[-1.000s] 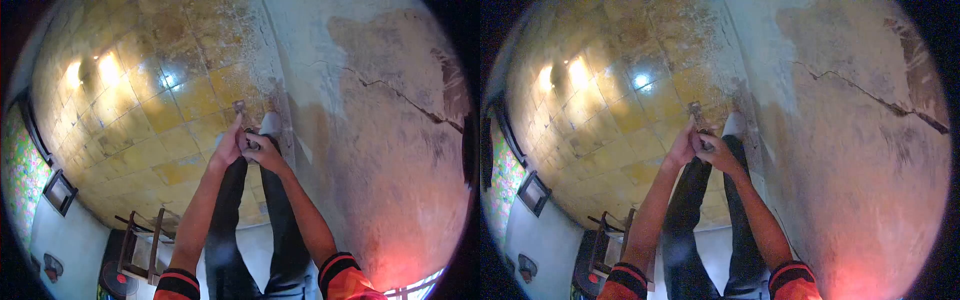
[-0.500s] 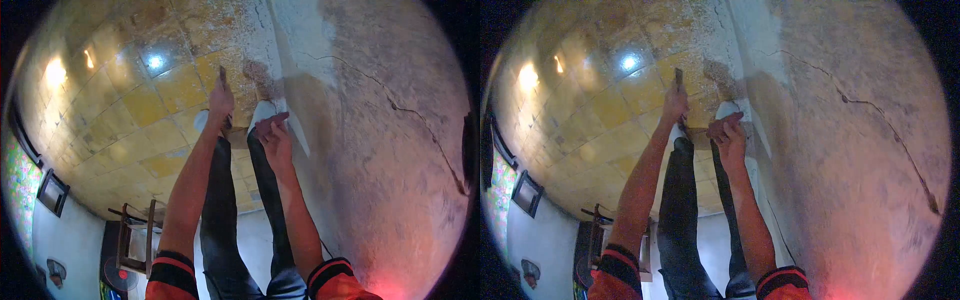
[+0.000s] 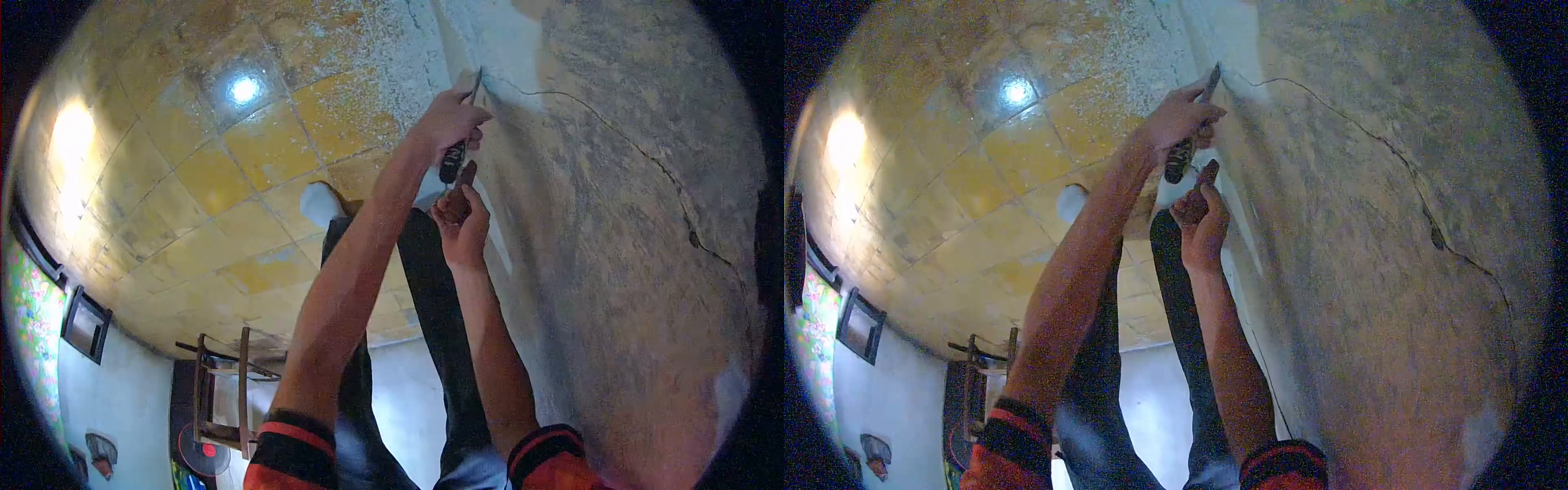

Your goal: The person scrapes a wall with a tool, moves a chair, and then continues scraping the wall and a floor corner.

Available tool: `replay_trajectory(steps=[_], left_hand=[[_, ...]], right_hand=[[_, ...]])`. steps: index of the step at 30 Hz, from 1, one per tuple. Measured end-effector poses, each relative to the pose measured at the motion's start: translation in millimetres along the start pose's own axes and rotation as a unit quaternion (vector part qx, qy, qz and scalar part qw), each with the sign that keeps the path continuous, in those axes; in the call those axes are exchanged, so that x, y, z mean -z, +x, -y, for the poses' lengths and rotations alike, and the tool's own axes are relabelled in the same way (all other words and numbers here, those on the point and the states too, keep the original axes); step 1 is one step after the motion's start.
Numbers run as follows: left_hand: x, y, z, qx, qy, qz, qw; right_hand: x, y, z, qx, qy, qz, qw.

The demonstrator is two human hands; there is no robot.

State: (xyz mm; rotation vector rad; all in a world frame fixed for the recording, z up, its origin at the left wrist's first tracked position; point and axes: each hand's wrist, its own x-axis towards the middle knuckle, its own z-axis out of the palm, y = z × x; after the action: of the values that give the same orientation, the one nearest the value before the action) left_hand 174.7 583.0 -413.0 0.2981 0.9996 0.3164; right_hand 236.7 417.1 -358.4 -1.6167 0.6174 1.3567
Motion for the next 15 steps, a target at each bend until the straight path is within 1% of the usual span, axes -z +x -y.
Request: replay_trajectory(steps=[2,4,6,8,11,12,15], left_hand=[[6,10,1,0.036,-0.017,0.010,0.999],[14,26,-4,0.041,0.040,0.017,0.998],[19,30,-1,0.029,0.090,0.028,0.995],[21,12,-7,0.003,0.146,0.046,0.988],[27,8,-5,0.038,-0.021,0.082,0.996],[27,12,-9,0.033,0.035,0.041,0.998],[31,35,9,0.011,0.006,0.047,0.999]], right_hand=[[-2,3,4,-0.008,-0.015,0.000,1.000],[-5,6,6,-0.009,-0.030,-0.010,0.999],[-5,10,6,-0.019,-0.043,-0.002,0.999],[-11,10,9,-0.022,-0.061,0.007,0.998],[-13,3,10,-0.025,-0.105,0.024,0.994],[-12,5,8,-0.022,-0.117,0.037,0.992],[-14,6,9,-0.023,-0.145,0.051,0.988]])
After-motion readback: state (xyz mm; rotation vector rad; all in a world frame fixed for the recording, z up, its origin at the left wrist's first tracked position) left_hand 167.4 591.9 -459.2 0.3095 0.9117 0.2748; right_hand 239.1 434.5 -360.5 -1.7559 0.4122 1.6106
